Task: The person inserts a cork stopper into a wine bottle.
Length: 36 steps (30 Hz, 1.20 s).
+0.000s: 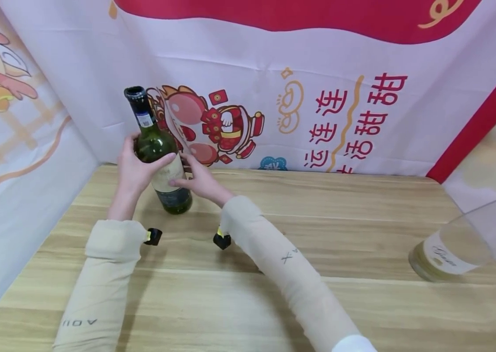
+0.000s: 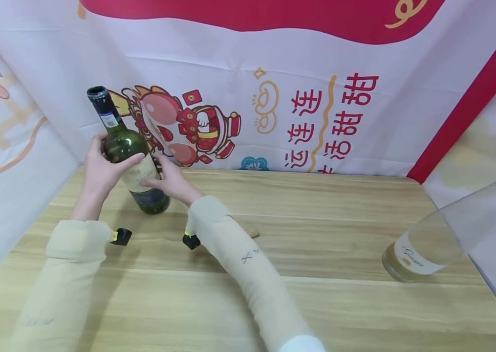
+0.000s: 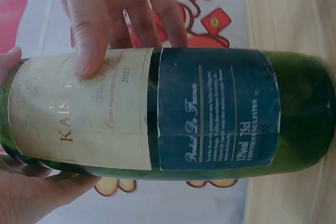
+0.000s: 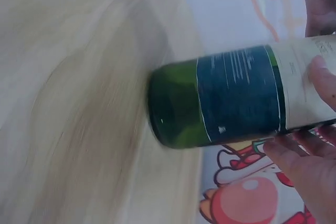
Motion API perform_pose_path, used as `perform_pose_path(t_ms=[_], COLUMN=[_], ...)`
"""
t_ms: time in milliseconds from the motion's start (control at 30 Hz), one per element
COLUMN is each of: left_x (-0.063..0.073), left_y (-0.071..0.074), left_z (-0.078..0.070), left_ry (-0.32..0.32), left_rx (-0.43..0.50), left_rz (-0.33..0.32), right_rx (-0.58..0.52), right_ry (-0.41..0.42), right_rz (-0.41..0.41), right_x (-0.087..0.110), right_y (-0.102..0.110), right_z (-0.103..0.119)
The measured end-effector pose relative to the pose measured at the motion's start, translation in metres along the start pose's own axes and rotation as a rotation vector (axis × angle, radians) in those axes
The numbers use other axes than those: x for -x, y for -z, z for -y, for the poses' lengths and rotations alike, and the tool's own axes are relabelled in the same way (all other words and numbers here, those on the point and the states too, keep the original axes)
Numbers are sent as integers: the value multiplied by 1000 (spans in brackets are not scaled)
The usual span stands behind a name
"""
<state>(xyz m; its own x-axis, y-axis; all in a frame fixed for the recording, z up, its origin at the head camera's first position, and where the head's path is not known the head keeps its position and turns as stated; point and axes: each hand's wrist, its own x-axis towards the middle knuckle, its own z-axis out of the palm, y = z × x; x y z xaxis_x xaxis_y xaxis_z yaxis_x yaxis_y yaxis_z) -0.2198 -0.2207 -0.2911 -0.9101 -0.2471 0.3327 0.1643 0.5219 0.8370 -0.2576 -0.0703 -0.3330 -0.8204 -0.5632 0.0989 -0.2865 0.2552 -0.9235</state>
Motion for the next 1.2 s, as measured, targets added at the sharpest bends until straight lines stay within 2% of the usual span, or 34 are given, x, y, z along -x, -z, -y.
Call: perform_pose_path(t_ms=[400,700,900,1033,1200], left_x=[41,72,90,100,109], left_y=[-3,-7,-11,-17,-26], left_z=[-32,-54,-63,-68,-72], left_ry=[-47,-87,-116,-96,-65], left_rx=[43,69,99,126,157], left_rz=[160,229,280,333,389], right_rx=[32,183,242,253,270], right_ry=[108,172,214,240,207], right_rz=[112,161,131,107,68], right_x=[45,89,118,135,153], right_y=[24,34,36,38,41], right_z=[14,31,35,34,31])
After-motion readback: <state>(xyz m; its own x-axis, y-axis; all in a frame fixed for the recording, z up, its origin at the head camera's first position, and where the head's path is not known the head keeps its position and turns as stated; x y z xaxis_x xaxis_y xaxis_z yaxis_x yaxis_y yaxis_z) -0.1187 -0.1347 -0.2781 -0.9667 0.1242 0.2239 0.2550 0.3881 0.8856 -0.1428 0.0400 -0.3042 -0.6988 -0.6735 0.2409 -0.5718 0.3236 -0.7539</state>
